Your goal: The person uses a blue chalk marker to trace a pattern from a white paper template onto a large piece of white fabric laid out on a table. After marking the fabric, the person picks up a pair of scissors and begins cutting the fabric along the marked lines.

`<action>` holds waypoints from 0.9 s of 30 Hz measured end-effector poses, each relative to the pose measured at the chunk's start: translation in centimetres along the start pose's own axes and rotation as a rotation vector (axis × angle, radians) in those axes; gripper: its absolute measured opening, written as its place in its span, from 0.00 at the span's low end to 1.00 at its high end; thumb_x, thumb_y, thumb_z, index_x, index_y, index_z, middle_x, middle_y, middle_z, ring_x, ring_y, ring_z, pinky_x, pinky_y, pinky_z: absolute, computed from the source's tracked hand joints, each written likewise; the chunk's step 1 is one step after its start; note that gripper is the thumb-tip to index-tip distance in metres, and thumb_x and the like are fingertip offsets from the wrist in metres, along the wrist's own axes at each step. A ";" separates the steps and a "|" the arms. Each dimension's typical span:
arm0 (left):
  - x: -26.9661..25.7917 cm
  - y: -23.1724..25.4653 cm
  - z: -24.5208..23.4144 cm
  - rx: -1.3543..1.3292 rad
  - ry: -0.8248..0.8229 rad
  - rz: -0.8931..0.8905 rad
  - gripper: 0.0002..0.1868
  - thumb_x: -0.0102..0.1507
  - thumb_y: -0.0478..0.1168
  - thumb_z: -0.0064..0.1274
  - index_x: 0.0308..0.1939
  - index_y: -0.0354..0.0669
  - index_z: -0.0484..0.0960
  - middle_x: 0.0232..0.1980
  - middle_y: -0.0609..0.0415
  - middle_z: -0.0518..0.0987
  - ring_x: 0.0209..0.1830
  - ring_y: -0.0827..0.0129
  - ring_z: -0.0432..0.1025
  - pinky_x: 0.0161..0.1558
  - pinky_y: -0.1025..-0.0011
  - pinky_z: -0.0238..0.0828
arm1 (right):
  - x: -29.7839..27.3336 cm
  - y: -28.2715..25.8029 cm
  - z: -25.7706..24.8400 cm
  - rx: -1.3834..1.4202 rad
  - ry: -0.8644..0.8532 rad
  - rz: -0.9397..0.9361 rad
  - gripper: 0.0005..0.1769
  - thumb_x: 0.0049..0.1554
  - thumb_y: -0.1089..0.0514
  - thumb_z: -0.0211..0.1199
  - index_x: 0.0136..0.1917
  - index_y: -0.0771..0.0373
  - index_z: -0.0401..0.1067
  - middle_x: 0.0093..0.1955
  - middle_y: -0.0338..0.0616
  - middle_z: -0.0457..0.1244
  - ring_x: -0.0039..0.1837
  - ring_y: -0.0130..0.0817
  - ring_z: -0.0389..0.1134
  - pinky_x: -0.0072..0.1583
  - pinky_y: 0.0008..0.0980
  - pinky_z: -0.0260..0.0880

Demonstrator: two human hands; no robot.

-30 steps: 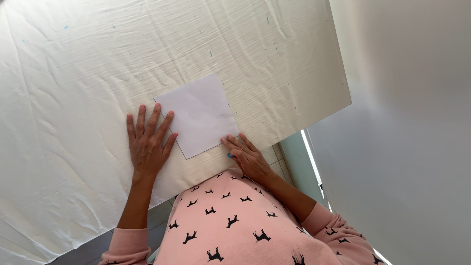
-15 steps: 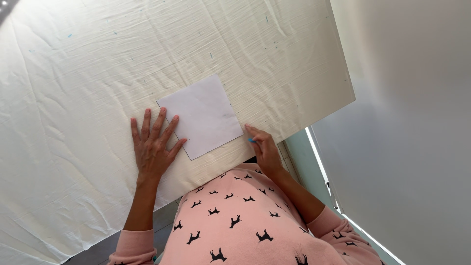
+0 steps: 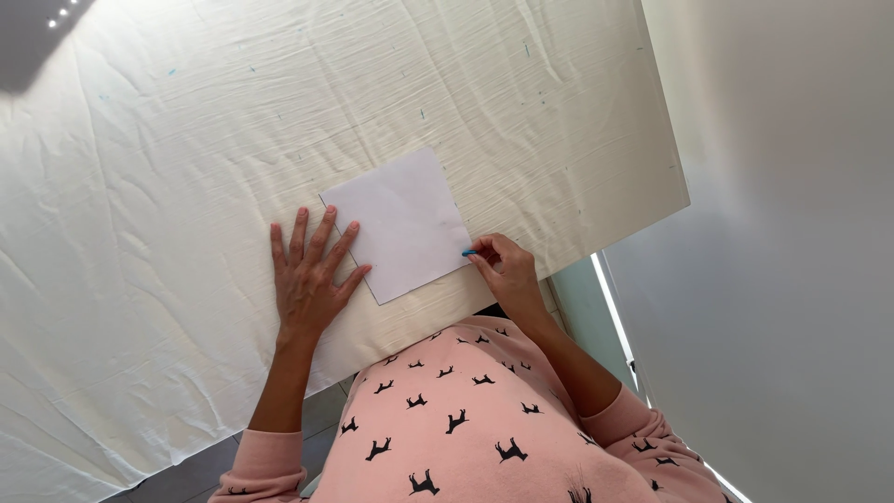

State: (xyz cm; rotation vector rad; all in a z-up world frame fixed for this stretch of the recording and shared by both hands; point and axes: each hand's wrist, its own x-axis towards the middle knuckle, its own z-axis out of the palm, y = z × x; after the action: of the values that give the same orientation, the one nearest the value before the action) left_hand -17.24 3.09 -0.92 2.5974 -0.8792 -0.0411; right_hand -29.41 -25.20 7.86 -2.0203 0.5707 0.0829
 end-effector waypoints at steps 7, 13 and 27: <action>0.1 0.1 -0.2 0.009 -0.017 -0.006 0.32 0.64 0.69 0.49 0.71 0.75 0.72 0.80 0.63 0.64 0.84 0.55 0.46 0.79 0.42 0.23 | 0.5 0.6 -0.3 -0.037 0.015 0.041 0.05 0.58 0.62 0.70 0.48 0.64 0.78 0.41 0.48 0.70 0.43 0.32 0.71 0.46 0.29 0.73; 0.2 0.1 0.1 0.022 0.004 0.011 0.32 0.63 0.69 0.49 0.71 0.75 0.73 0.80 0.63 0.65 0.83 0.55 0.47 0.79 0.42 0.24 | 0.4 0.6 -0.7 -0.037 0.102 -0.061 0.05 0.56 0.65 0.70 0.46 0.64 0.77 0.44 0.47 0.69 0.47 0.36 0.72 0.49 0.30 0.75; 0.3 0.1 -0.3 0.044 0.012 0.022 0.33 0.66 0.67 0.45 0.74 0.72 0.69 0.81 0.62 0.61 0.83 0.54 0.46 0.78 0.42 0.26 | -0.1 3.4 2.7 -0.373 -0.015 -0.635 0.01 0.65 0.63 0.56 0.51 0.60 0.66 0.76 0.43 0.61 0.78 0.46 0.56 0.77 0.47 0.51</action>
State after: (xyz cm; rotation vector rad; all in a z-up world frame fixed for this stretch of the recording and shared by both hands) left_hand -17.02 2.98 -0.56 2.6248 -0.9142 0.0002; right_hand -30.50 -24.23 3.73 -2.4705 -0.1282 -0.1917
